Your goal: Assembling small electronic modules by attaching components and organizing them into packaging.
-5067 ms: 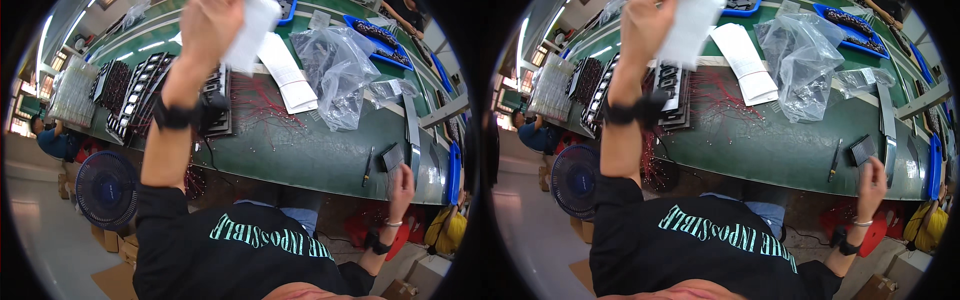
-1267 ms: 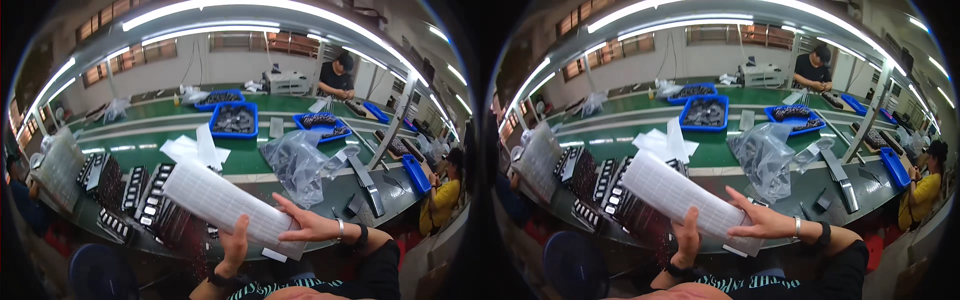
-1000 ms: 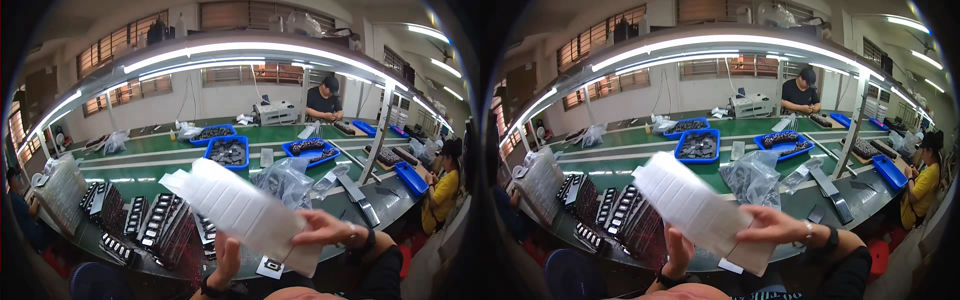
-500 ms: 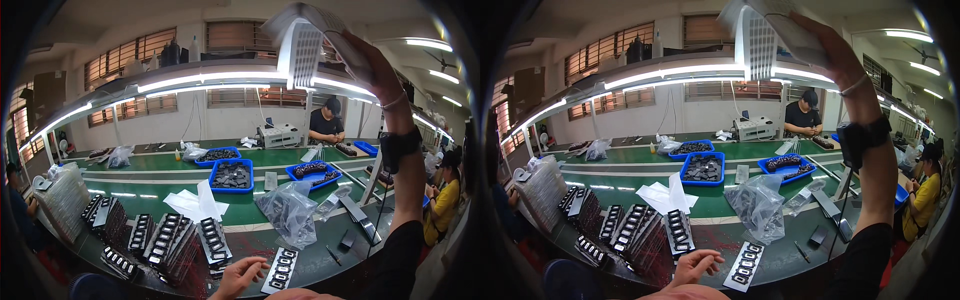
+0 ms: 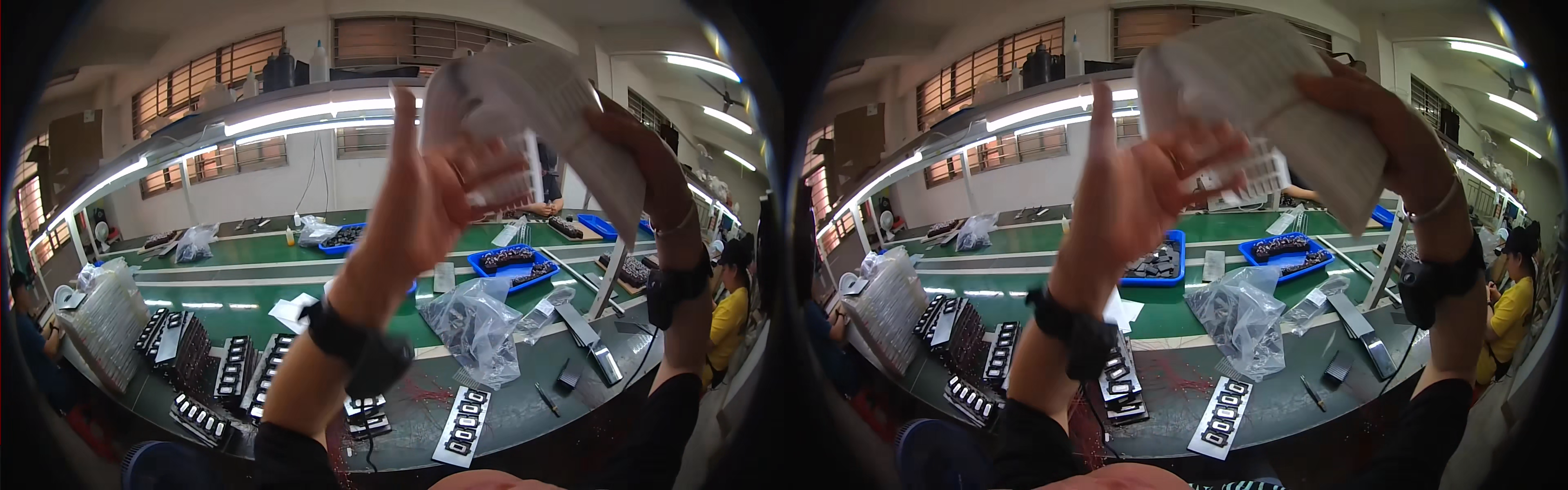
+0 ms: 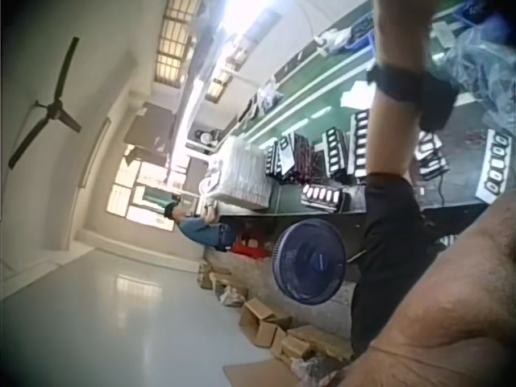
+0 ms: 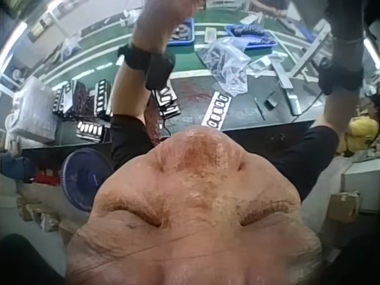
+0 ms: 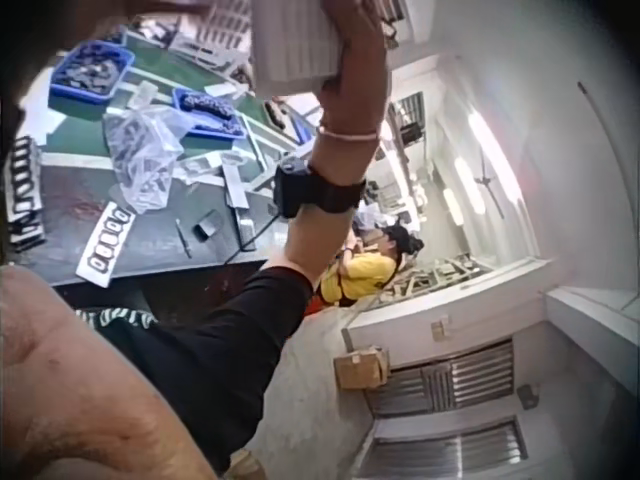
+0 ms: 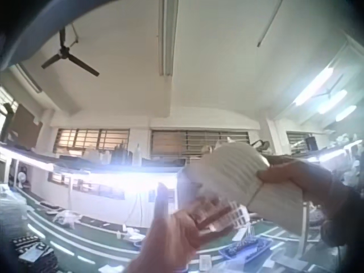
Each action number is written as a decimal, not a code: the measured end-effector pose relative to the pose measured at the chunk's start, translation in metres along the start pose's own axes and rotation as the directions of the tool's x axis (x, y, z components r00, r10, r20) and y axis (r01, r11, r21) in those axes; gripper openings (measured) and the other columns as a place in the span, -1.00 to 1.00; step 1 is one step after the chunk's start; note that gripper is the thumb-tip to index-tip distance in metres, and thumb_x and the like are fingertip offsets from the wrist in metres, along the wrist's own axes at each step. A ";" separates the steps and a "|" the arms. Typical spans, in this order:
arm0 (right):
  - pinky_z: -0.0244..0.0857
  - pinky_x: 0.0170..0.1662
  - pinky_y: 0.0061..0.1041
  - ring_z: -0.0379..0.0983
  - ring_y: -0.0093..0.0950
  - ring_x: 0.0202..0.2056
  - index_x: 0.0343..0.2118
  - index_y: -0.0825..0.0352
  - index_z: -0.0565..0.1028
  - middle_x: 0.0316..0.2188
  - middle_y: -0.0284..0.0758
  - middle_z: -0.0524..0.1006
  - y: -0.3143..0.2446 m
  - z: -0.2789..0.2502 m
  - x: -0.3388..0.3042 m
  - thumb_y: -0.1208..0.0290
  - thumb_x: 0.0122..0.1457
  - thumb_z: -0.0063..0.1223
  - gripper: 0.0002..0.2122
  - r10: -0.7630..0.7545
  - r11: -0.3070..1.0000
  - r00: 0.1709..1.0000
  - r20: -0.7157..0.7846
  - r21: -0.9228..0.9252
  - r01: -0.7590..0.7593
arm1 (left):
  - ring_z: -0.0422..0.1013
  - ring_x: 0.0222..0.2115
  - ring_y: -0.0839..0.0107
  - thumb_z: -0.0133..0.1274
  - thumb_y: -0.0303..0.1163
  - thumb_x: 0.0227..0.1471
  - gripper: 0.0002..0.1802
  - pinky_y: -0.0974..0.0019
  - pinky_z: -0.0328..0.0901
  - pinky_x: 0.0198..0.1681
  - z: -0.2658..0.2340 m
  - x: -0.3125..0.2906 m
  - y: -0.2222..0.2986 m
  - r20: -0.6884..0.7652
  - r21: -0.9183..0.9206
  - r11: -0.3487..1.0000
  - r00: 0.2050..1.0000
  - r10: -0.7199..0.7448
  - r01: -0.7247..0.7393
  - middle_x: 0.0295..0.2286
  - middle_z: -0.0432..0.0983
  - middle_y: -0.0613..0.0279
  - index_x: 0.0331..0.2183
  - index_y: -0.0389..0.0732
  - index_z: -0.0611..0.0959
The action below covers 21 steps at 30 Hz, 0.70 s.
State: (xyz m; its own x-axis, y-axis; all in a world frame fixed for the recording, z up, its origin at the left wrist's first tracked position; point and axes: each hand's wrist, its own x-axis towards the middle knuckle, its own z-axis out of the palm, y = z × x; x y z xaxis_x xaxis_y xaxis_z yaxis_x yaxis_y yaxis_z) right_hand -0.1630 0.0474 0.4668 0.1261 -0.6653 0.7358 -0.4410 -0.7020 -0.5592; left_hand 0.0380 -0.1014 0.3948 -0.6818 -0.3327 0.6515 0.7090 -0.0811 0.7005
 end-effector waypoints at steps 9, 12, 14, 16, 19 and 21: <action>0.52 -0.04 -0.54 0.58 -0.45 -0.09 0.19 0.36 0.40 0.04 -0.11 0.50 0.024 -0.038 0.044 0.26 0.33 0.02 -0.56 -0.155 0.986 0.952 0.262 -0.012 0.164 | 0.54 -0.10 0.19 -0.04 -0.13 0.28 -0.49 0.23 0.43 -0.04 0.020 0.105 0.097 0.071 0.699 0.665 0.951 0.301 -0.263 0.01 0.54 0.00 0.19 -0.12 0.48; 0.57 -0.16 -0.63 0.61 -0.44 -0.16 0.08 0.41 0.47 -0.04 -0.09 0.55 0.059 -0.048 0.093 0.29 0.34 0.02 -0.64 -0.109 0.962 0.962 0.249 0.271 0.039 | 0.54 -0.08 0.08 0.24 -0.20 0.09 -0.44 0.14 0.52 -0.03 -0.018 0.163 0.113 0.151 0.801 0.481 0.898 0.414 -0.356 -0.22 0.59 -0.07 -0.02 -0.40 0.50; 0.58 -0.22 -0.66 0.62 -0.42 -0.20 0.05 0.46 0.47 -0.10 -0.08 0.57 0.086 -0.045 0.137 0.31 0.32 0.06 -0.65 -0.049 0.912 0.963 0.265 0.404 -0.065 | 0.56 -0.11 0.11 0.20 -0.21 0.12 -0.45 0.15 0.51 -0.03 -0.058 0.204 0.121 -0.020 0.805 0.544 0.906 0.422 -0.236 -0.21 0.59 -0.09 -0.03 -0.46 0.50; 0.62 -0.27 -0.65 0.64 -0.36 -0.26 -0.01 0.53 0.47 -0.20 -0.06 0.61 0.118 -0.052 0.185 0.35 0.28 0.12 -0.65 0.036 0.796 0.925 0.377 0.550 -0.255 | 0.57 -0.14 0.15 0.15 -0.22 0.15 -0.46 0.16 0.50 -0.04 -0.083 0.226 0.108 -0.176 0.772 0.623 0.898 0.403 -0.128 -0.21 0.60 -0.10 -0.03 -0.51 0.49; 0.64 -0.22 -0.56 0.65 -0.30 -0.26 -0.03 0.55 0.47 -0.24 -0.03 0.61 0.149 -0.032 0.225 0.38 0.25 0.16 -0.65 0.098 0.774 0.958 0.268 0.585 -0.243 | 0.57 -0.11 0.21 0.13 -0.21 0.17 -0.44 0.18 0.46 -0.02 -0.112 0.224 0.088 0.167 0.953 -0.283 0.586 0.793 0.111 -0.20 0.61 -0.02 0.03 -0.47 0.48; 0.65 -0.17 -0.51 0.65 -0.28 -0.24 -0.02 0.55 0.46 -0.23 0.00 0.61 0.156 -0.019 0.227 0.38 0.25 0.17 -0.64 0.161 0.805 0.986 0.052 0.571 -0.162 | 0.57 -0.09 0.22 0.16 -0.16 0.15 -0.41 0.20 0.44 -0.02 -0.105 0.197 0.081 0.195 0.973 -0.221 0.766 0.612 -0.071 -0.18 0.62 -0.01 0.07 -0.37 0.48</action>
State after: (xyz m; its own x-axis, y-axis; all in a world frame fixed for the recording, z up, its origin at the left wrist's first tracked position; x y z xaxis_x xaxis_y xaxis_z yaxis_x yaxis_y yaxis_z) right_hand -0.2200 -0.2086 0.5534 0.0997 -0.7820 0.6153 0.1316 -0.6025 -0.7872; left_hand -0.0195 -0.2718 0.5495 -0.1235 -0.1211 0.9849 -0.2835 0.9555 0.0819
